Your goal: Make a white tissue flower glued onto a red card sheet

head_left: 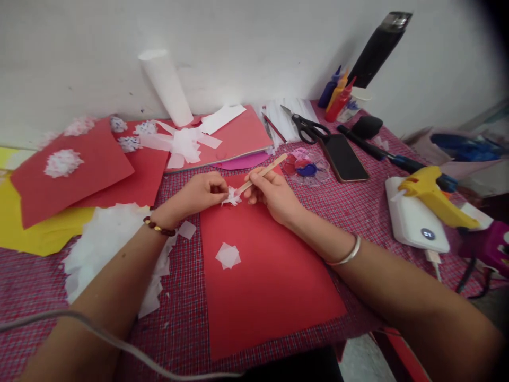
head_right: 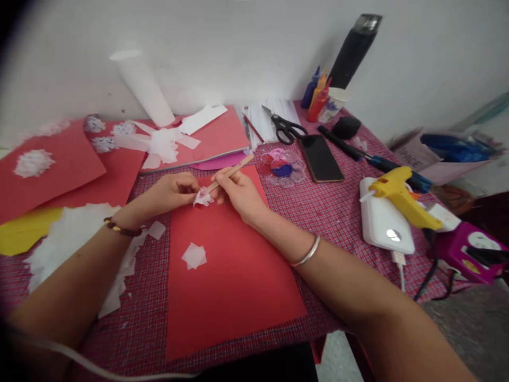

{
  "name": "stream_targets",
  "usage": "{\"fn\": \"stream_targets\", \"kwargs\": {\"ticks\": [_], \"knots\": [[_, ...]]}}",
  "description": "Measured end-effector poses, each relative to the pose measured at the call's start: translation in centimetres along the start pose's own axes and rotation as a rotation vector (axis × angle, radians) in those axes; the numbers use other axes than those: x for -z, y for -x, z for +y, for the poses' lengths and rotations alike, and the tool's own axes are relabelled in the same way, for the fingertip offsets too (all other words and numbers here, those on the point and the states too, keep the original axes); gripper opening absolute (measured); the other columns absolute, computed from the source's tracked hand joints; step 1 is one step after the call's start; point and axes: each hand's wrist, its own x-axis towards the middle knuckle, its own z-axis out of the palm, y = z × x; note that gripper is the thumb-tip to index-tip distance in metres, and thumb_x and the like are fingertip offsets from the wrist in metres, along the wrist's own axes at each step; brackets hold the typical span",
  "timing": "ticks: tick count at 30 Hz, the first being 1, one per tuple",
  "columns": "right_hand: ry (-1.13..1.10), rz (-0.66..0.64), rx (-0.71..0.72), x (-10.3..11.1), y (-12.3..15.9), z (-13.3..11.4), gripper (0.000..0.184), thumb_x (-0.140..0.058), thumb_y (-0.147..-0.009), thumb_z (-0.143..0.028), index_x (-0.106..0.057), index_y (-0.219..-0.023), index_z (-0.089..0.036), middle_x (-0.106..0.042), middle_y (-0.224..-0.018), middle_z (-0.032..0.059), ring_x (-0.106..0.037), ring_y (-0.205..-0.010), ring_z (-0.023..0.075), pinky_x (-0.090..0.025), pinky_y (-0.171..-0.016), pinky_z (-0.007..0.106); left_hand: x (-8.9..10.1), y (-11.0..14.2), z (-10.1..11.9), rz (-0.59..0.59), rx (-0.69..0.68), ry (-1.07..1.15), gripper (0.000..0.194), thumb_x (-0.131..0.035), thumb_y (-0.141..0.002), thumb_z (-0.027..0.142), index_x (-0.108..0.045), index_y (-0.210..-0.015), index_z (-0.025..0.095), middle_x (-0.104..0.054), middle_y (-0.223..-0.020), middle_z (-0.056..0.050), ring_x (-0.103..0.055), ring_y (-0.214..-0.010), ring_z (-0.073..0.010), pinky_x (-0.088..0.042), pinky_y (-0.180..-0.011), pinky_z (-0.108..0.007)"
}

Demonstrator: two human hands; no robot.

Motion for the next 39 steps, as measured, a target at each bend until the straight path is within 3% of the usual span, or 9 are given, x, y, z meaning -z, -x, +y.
{"fn": "stream_targets", "kwargs": {"ticks": [6,13,17,21,28,31,35,37,39], "knots": [[0.317,-0.121,0.179,-0.8,0.0,0.6,0.030,-0.056,-0.094,-0.050,-0.053,-0.089,-0.020,-0.062,-0.067,-0.0031,-0.056,-0.055,0.0089,-0.046,-0.054,0.023,-0.2,-0.2,-0.4,0.002,0.048,0.035,0.014,-0.065,-0.078,0.027,-0.064,-0.067,0.019,-0.061,-0.069,0.000,-0.055,-0.065,-0.0136,-0.039,-0.061,-0.027],[0.577,-0.157,0.188,-1.2,0.4,0.5,0.024,-0.046,-0.101,-0.038,-0.056,-0.087,-0.022,-0.061,-0.077,0.0000,-0.057,-0.068,0.0122,-0.047,-0.066,0.027,-0.1,-0.2,-0.5,-0.004,0.049,0.080,0.016,-0.063,-0.080,0.032,-0.064,-0.069,0.019,-0.064,-0.069,-0.001,-0.058,-0.066,-0.0150,-0.040,-0.061,-0.027],[0.637,-0.191,0.204,-1.2,0.6,0.4,0.023,-0.045,-0.101,-0.035,-0.057,-0.087,-0.021,-0.064,-0.082,0.0017,-0.058,-0.071,0.0138,-0.046,-0.069,0.028,0.1,-0.2,-0.7,0.014,0.060,0.158,0.011,-0.060,-0.083,0.029,-0.064,-0.079,0.020,-0.065,-0.072,-0.001,-0.057,-0.065,-0.0146,-0.042,-0.060,-0.027],[0.645,-0.212,0.232,-1.3,0.7,0.5,0.023,-0.043,-0.102,-0.033,-0.058,-0.089,-0.021,-0.063,-0.085,0.0027,-0.057,-0.070,0.0136,-0.046,-0.069,0.029,0.5,-0.1,-0.9,0.003,0.147,0.392,0.014,-0.052,-0.088,0.024,-0.064,-0.095,0.020,-0.068,-0.081,-0.003,-0.064,-0.070,-0.0165,-0.051,-0.068,-0.030],[0.777,-0.254,0.312,-1.6,1.1,0.6,0.024,-0.042,-0.101,-0.029,-0.062,-0.089,-0.021,-0.063,-0.086,0.0027,-0.056,-0.076,0.0154,-0.043,-0.074,0.030,0.9,0.3,-0.7,-0.022,0.194,0.466,0.012,-0.053,-0.084,0.018,-0.064,-0.088,0.019,-0.071,-0.084,-0.004,-0.068,-0.075,-0.0170,-0.055,-0.075,-0.032],[0.663,-0.211,0.274,-1.4,0.9,0.9,0.025,-0.047,-0.099,-0.033,-0.062,-0.085,-0.020,-0.063,-0.079,0.0017,-0.057,-0.070,0.0144,-0.044,-0.070,0.029,0.7,0.3,-0.7,-0.019,0.182,0.449,0.012,-0.054,-0.082,0.020,-0.064,-0.088,0.019,-0.070,-0.084,-0.004,-0.067,-0.075,-0.0166,-0.055,-0.074,-0.032],[0.206,0.055,0.115,-0.5,0.1,0.8,0.023,-0.058,-0.091,-0.043,-0.060,-0.089,-0.020,-0.064,-0.068,-0.0016,-0.058,-0.058,0.0125,-0.048,-0.061,0.026,0.2,0.1,-0.5,0.020,0.176,0.405,0.012,-0.055,-0.081,0.021,-0.064,-0.089,0.018,-0.067,-0.082,-0.003,-0.062,-0.069,-0.0138,-0.052,-0.070,-0.030],[0.033,0.159,0.027,0.0,-0.3,0.5,0.021,-0.063,-0.087,-0.041,-0.059,-0.086,-0.020,-0.065,-0.064,-0.0028,-0.058,-0.053,0.0109,-0.048,-0.058,0.024,0.4,0.6,0.0,0.075,0.219,0.401,0.012,-0.056,-0.081,0.023,-0.064,-0.089,0.018,-0.067,-0.081,-0.003,-0.062,-0.069,-0.0139,-0.051,-0.070,-0.030],[-0.030,0.176,-0.036,0.4,-0.4,0.3,0.019,-0.064,-0.087,-0.037,-0.059,-0.083,-0.020,-0.064,-0.060,-0.0033,-0.057,-0.050,0.0092,-0.046,-0.054,0.021,1.1,2.0,1.0,0.171,0.251,0.316,0.014,-0.057,-0.082,0.026,-0.064,-0.092,0.018,-0.067,-0.083,-0.004,-0.062,-0.072,-0.0150,-0.050,-0.070,-0.030]]}}
